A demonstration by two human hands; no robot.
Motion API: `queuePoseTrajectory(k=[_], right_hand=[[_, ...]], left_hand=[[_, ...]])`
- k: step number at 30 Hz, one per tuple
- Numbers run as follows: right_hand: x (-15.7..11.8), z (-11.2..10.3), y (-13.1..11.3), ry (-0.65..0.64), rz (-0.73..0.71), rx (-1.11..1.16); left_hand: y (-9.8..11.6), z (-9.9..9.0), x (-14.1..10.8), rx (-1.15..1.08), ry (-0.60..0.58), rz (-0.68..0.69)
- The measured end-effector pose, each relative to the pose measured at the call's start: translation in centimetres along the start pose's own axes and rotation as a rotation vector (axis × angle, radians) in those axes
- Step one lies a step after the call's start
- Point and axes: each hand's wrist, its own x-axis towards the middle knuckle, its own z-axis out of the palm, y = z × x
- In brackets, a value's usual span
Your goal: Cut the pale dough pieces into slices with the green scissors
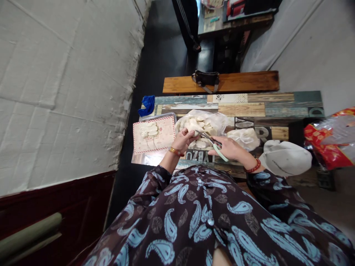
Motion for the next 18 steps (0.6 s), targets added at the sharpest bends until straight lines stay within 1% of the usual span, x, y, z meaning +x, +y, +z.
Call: queuePoseTrajectory(k=[4,11,15,18], right_hand=[[0.0,-0.3,-0.5,-0.045,0.010,-0.040],[0.0,-0.9,-1.1,-0.070,0.009,-0.083],[0.2,-1.5,-1.4,-0.095,0.029,-0.057],[0.2,-2.1,-1.6,-0.138,0.050,-0.034]], left_hand=[[-0.1,0.1,0.1,-0.017,-0.002,-0.010],[-0.2,0.2,0.2,-0.023,0.002,0.009],[-0.3,0.3,0.3,-0.020,0.006,0.022],[-0.3,0.4,0.4,-0.011,0.014,0.030]])
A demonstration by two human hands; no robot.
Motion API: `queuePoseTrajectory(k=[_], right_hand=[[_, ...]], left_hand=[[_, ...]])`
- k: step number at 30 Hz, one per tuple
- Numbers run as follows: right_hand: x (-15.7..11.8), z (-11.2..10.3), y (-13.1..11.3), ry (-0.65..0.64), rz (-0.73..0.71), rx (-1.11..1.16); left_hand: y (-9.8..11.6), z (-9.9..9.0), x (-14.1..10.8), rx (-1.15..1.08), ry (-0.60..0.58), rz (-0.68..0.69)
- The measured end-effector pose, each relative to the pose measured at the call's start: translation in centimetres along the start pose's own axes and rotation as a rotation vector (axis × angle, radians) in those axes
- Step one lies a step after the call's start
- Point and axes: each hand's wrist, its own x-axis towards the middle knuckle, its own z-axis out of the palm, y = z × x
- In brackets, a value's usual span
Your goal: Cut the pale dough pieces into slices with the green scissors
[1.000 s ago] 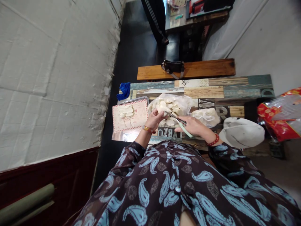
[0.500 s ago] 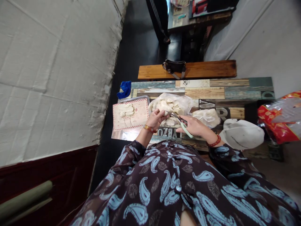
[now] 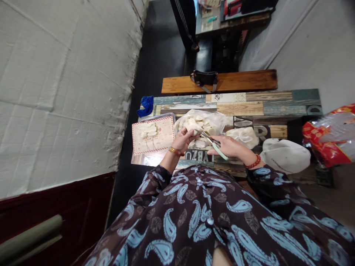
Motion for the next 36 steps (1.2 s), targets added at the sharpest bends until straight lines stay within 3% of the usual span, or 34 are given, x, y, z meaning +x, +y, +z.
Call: queuePoseTrajectory(k=[13,24,33,36], right_hand=[[0.2,-0.6,-0.2,-0.059,-0.015,0.015],[0.3,1.3,1.1,0.131,-0.041,0.016],[0.4,1.5,1.1,0.104,-0.030,0.090],[0.5,1.9,1.4,0.149,-0.079,0.140]], left_hand=[[0.0,0.3,0.1,-0.008,-0.004,0.020],[0.3,0.3,0.1,-0.020,0.004,0.017],[0.2,-0.3,0.2,0.042,0.018,0.013],[0.4,-0.3,0.1,0.027,0.026,0.005]])
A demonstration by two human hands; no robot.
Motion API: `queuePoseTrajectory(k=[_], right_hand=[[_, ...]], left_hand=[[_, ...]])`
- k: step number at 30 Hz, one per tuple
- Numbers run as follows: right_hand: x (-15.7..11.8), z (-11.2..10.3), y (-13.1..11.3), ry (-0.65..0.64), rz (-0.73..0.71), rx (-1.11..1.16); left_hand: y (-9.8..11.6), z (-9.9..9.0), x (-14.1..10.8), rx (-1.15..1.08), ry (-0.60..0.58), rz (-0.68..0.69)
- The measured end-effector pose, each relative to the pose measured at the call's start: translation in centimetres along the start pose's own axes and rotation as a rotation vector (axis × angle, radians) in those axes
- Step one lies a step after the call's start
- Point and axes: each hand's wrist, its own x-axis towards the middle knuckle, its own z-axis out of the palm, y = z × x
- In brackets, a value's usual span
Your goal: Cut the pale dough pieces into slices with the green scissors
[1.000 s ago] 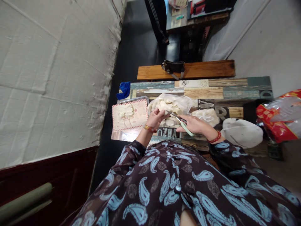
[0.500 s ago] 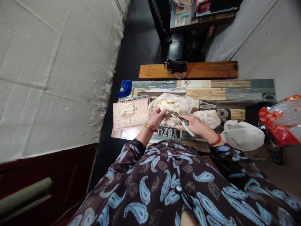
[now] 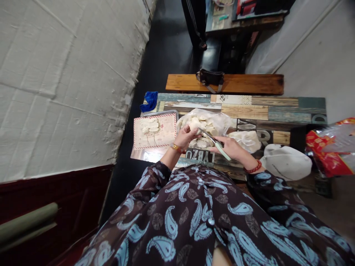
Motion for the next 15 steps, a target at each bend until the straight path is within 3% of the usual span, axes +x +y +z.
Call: queuePoseTrajectory(k=[9,15], right_hand=[[-0.4,0.2,0.6,0.015,-0.123,0.043],[-0.7,0.7,1.4,0.052,-0.030,0.057]], left_hand=[[0.1,-0.3,0.0,0.006,-0.017,-0.025],[0.5,-0.8,-0.2,0.007,-0.049,-0.044]])
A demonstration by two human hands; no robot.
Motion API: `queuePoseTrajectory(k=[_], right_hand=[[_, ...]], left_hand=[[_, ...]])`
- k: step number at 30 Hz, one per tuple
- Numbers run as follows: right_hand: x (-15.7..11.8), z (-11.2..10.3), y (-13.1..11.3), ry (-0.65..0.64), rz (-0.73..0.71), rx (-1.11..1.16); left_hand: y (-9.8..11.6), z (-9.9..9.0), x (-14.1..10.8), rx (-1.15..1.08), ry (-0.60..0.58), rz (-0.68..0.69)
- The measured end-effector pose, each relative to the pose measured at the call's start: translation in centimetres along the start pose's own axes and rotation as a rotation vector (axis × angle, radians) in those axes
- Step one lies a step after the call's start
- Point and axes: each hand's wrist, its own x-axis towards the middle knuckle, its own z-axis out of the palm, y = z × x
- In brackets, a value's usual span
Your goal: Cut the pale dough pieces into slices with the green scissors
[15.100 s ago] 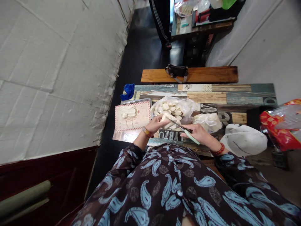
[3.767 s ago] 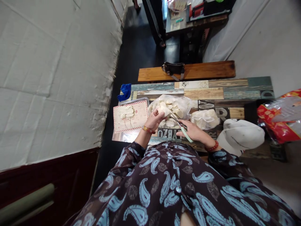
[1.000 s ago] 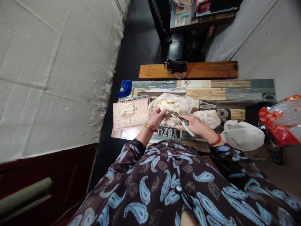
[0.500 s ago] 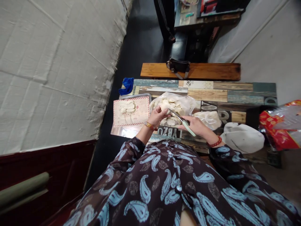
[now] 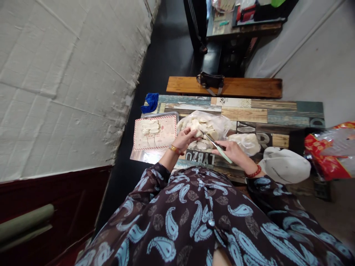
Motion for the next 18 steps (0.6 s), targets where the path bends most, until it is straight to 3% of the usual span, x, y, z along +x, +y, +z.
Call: queuePoseTrajectory(k=[3,9,18], right_hand=[[0.0,0.0,0.1,0.001,0.066,-0.042],[0.0,-0.6,-0.5,-0.194,0.065,0.051],[0.8,-0.4,-1.7,-0.201,0.126,0.001]], left_hand=[[0.0,0.0,0.0,0.022,0.001,0.009],[0.0,0.2,-0.1,0.026,-0.001,0.016],[-0.5,0.7,-0.5,0.122,-0.050,0.018]])
